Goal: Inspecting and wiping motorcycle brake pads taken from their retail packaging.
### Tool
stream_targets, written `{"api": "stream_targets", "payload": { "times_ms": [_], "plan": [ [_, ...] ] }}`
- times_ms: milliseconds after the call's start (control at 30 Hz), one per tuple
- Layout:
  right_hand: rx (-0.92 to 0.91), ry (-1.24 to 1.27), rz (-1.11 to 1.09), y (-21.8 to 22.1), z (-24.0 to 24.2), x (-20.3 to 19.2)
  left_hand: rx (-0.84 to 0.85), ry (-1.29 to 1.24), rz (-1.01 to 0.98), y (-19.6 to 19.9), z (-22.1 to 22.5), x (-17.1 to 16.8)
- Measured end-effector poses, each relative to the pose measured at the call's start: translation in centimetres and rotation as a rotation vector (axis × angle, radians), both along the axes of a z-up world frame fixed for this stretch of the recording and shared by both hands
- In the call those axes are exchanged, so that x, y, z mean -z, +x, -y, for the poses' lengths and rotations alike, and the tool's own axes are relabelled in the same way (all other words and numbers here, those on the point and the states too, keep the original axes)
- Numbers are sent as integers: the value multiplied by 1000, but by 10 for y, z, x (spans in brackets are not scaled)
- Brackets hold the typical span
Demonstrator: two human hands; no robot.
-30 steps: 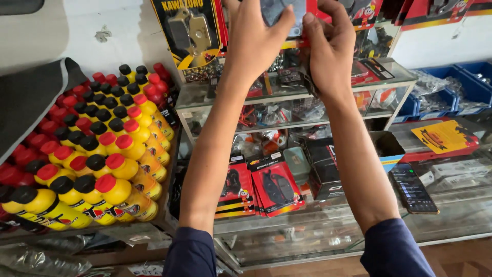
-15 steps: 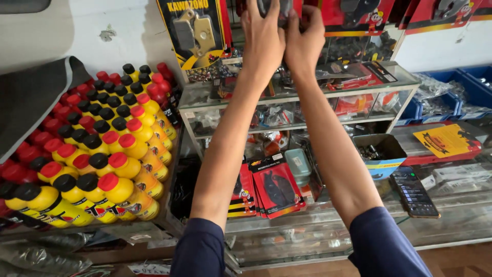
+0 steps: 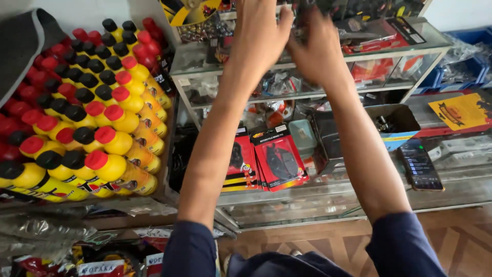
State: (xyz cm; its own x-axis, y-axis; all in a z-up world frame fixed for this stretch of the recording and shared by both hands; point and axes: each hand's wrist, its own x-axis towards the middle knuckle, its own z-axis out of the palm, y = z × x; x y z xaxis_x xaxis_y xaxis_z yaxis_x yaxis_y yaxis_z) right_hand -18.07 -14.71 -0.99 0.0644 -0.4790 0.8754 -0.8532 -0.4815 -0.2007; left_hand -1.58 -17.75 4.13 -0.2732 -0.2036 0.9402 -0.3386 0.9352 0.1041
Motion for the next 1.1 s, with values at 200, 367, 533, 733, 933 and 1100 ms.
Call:
{"api": "stream_targets", "payload": {
  "times_ms": [200,367,533,733,933,1100],
  "plan": [
    [435,372,-245,41,-124,53,-102,338,126,47,-101,51],
    [531,868,-127,64,-163,144,26,413,21,66,-155,105],
    [459,1151,41,64,-169,165,108,475,-90,65,-180,156],
    [422,764,73,63,-174,172,-91,606,-16,67,-203,170],
    [239,842,265,48,-179,156,-293,521,9,64,-215,184],
    [-75,926,564,32,-189,144,-356,581,-73,62,-227,198]
  ]
}}
